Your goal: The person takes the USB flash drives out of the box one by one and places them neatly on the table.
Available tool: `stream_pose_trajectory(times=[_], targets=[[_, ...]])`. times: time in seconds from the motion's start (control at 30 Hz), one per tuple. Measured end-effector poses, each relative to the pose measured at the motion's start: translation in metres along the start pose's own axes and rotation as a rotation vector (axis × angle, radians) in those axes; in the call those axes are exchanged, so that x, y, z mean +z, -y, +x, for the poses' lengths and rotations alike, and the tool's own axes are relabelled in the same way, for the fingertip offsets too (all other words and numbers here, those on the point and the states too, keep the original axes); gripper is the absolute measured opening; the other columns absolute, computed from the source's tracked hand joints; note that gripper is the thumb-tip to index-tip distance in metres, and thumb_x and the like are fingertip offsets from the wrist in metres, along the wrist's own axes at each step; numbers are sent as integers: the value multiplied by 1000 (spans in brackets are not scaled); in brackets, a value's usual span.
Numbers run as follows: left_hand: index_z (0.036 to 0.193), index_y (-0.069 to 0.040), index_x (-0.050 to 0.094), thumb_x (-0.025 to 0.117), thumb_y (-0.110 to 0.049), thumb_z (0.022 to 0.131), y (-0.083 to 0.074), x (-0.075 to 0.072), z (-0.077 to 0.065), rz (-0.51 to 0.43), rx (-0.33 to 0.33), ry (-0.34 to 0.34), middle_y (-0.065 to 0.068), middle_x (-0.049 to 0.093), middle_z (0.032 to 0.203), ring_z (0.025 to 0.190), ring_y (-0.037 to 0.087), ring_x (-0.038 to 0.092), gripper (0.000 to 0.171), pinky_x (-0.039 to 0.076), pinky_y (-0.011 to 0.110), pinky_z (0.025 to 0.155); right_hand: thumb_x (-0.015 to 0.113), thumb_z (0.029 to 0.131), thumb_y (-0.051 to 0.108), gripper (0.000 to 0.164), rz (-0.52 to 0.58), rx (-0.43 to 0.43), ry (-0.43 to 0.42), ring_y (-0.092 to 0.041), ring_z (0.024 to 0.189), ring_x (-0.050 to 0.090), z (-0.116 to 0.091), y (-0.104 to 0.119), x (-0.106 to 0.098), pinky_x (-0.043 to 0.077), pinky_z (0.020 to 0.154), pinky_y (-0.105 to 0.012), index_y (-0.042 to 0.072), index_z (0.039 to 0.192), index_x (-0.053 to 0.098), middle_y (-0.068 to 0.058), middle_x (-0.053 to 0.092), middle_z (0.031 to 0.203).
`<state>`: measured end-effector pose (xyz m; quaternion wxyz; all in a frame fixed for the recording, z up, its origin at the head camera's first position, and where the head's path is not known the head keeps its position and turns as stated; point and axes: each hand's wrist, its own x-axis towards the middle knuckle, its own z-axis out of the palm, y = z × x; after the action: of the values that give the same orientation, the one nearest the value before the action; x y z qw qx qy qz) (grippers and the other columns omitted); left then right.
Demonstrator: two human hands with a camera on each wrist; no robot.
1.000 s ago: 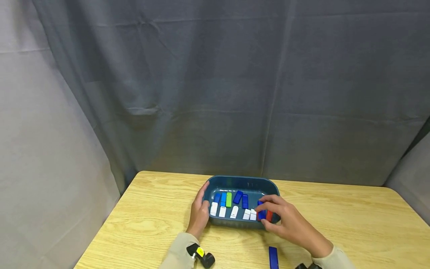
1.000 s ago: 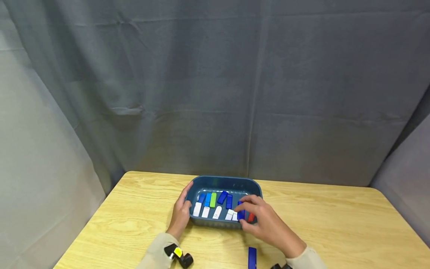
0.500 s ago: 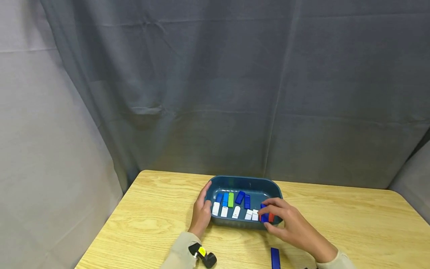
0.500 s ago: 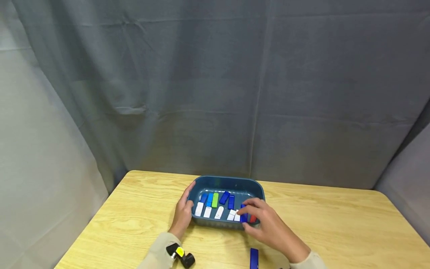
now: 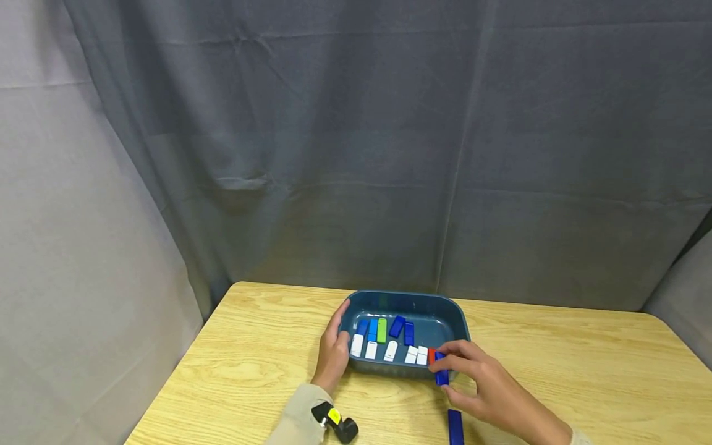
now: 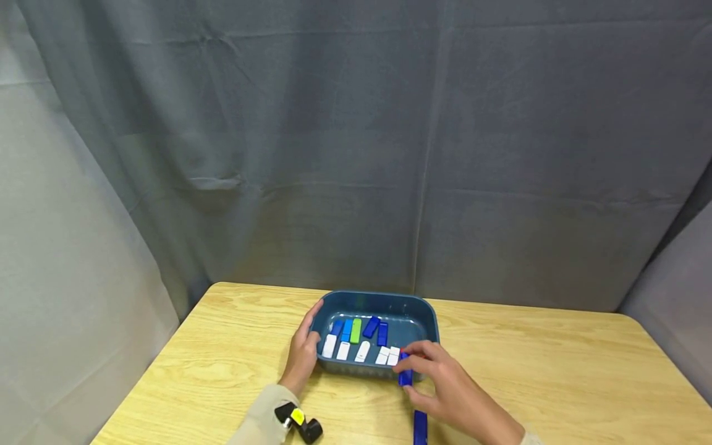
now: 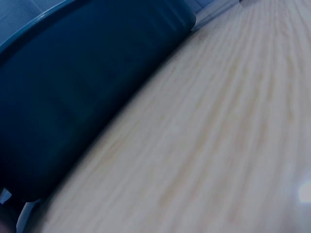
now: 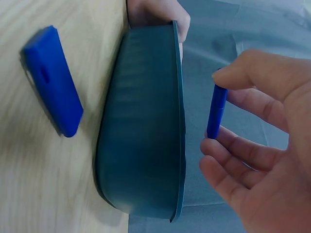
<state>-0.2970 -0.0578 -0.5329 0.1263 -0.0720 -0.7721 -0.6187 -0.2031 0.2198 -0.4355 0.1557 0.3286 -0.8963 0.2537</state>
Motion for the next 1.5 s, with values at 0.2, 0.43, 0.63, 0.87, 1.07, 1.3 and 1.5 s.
stream_pose_trajectory(times=[0.2, 0.43, 0.63, 0.87, 1.07, 1.3, 1.5], targets=[[148, -26, 39, 38, 0, 90, 0, 0, 0, -4, -4, 5, -10, 37, 152, 142, 15, 27, 63, 20, 47, 115, 78, 76, 15, 35, 11, 48, 87, -17, 100, 57, -8, 8, -1, 56, 77, -29, 37, 102, 67, 5, 56, 117], [148, -26, 39, 38, 0, 90, 1, 0, 0, -2, -1, 6, -10, 37, 151, 142, 15, 27, 63, 20, 47, 115, 74, 83, 24, 26, 65, 96, 213, -16, 100, 55, -15, 11, 0, 54, 75, -25, 35, 106, 67, 7, 53, 117], [148, -28, 39, 38, 0, 90, 1, 0, 0, -4, -6, 7, -11, 36, 151, 142, 16, 27, 64, 20, 48, 115, 73, 84, 29, 26, 141, 129, 283, -11, 97, 52, -19, 14, 3, 53, 74, -21, 31, 110, 68, 10, 52, 115], [148, -29, 39, 39, 0, 90, -1, -2, -1, -10, -10, 7, -10, 36, 152, 143, 17, 26, 64, 19, 49, 115, 72, 85, 33, 27, 116, 61, 255, -6, 97, 49, -24, 16, 8, 52, 73, -21, 31, 111, 66, 15, 51, 112], [148, -26, 39, 38, 0, 90, -3, -6, -3, -5, -13, -4, -9, 37, 152, 143, 18, 26, 64, 19, 49, 115, 72, 86, 30, 29, 137, 33, 242, -4, 98, 49, -25, 16, 10, 52, 75, -21, 30, 113, 64, 16, 50, 113], [148, -23, 40, 39, 2, 90, -5, -5, -2, 2, -16, -7, -7, 38, 152, 142, 19, 27, 63, 20, 49, 115, 69, 87, 38, 28, 187, 145, 365, -7, 98, 50, -23, 15, 6, 51, 79, -22, 29, 113, 64, 16, 49, 113], [148, -24, 40, 39, 2, 90, -6, -5, -2, -11, -31, -7, -8, 37, 152, 143, 19, 27, 64, 19, 49, 115, 70, 86, 38, 30, 196, 167, 408, -7, 98, 48, -21, 14, 8, 52, 77, -22, 28, 114, 64, 15, 50, 111]])
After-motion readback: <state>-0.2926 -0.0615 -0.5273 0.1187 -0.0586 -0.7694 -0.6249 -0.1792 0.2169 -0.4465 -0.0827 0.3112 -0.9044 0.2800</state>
